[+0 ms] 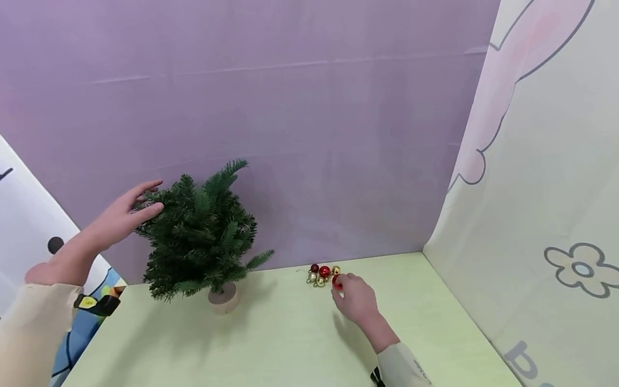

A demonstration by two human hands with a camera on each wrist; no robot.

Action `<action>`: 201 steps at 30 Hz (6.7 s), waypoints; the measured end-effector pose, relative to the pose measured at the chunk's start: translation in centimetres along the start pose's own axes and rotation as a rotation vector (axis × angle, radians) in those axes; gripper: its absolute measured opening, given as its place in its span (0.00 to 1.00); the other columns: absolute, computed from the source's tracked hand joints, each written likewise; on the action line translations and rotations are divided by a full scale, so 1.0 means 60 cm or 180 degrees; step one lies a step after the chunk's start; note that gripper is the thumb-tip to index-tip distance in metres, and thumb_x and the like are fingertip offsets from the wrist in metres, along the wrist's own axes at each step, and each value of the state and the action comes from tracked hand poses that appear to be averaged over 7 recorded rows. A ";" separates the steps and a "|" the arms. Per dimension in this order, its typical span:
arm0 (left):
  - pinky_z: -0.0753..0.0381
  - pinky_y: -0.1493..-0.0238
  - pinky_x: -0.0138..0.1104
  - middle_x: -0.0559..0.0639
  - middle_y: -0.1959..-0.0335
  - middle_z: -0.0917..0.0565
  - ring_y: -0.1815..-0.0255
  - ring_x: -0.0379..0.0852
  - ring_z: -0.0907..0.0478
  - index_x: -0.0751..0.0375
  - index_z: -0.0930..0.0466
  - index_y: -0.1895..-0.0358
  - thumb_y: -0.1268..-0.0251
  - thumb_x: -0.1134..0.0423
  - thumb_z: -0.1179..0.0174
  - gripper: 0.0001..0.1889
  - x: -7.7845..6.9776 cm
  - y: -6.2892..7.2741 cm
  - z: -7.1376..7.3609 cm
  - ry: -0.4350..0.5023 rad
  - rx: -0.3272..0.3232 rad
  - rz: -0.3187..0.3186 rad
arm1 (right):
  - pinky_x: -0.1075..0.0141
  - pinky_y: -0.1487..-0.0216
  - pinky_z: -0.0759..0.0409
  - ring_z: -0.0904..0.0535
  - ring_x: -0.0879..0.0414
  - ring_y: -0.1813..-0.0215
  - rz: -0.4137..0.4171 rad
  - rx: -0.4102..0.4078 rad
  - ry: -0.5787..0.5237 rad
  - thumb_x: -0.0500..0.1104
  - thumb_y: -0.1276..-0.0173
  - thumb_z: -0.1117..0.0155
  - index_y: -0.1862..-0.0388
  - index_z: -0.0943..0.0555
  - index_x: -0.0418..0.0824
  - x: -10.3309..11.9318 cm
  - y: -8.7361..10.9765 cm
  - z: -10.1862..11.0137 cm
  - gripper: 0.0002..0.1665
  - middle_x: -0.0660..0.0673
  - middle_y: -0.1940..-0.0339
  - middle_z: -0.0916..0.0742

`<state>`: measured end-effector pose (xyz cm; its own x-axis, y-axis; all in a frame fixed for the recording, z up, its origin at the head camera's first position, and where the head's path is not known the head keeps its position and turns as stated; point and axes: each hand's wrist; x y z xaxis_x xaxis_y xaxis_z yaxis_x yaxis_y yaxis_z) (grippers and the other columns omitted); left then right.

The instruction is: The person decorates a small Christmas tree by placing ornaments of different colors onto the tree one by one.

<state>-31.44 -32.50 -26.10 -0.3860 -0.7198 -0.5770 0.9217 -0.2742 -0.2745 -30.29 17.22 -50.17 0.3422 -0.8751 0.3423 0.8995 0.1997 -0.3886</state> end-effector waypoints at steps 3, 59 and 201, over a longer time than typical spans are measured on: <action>0.41 0.44 0.68 0.57 0.23 0.50 0.28 0.68 0.50 0.41 0.53 0.22 0.25 0.49 0.50 0.34 0.002 0.005 -0.011 0.0239 -0.0053 -0.0030 | 0.60 0.74 0.23 0.21 0.53 0.68 -0.0181 0.0087 0.0139 0.49 0.39 0.30 0.55 0.17 0.38 -0.014 -0.015 -0.002 0.19 0.46 0.65 0.16; 0.33 0.72 0.39 0.64 0.59 0.28 0.75 0.51 0.32 0.39 0.49 0.23 0.24 0.56 0.49 0.31 0.013 0.047 -0.065 0.0346 -0.0729 -0.0370 | 0.60 0.78 0.27 0.22 0.52 0.69 -0.0772 0.0614 0.0287 0.58 0.42 0.31 0.46 0.22 0.37 -0.072 -0.088 -0.095 0.32 0.46 0.66 0.16; 0.29 0.61 0.29 0.60 0.31 0.37 0.44 0.51 0.25 0.41 0.48 0.23 0.23 0.55 0.53 0.29 -0.001 0.047 -0.084 0.0453 -0.1418 -0.0255 | 0.56 0.49 0.22 0.24 0.52 0.47 0.1030 0.1071 -0.2670 0.44 0.33 0.33 0.38 0.25 0.44 0.310 -0.181 0.181 0.25 0.47 0.49 0.19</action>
<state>-29.04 -30.03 -30.74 -0.4855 -0.6044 -0.6317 0.7941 -0.0026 -0.6078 -30.71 3.57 -30.27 0.5534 -0.1809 0.8130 0.7134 0.6067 -0.3506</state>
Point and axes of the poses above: each hand's wrist, its own y-axis away from the middle knuckle, its own z-axis out of the back of the hand, x = y × z
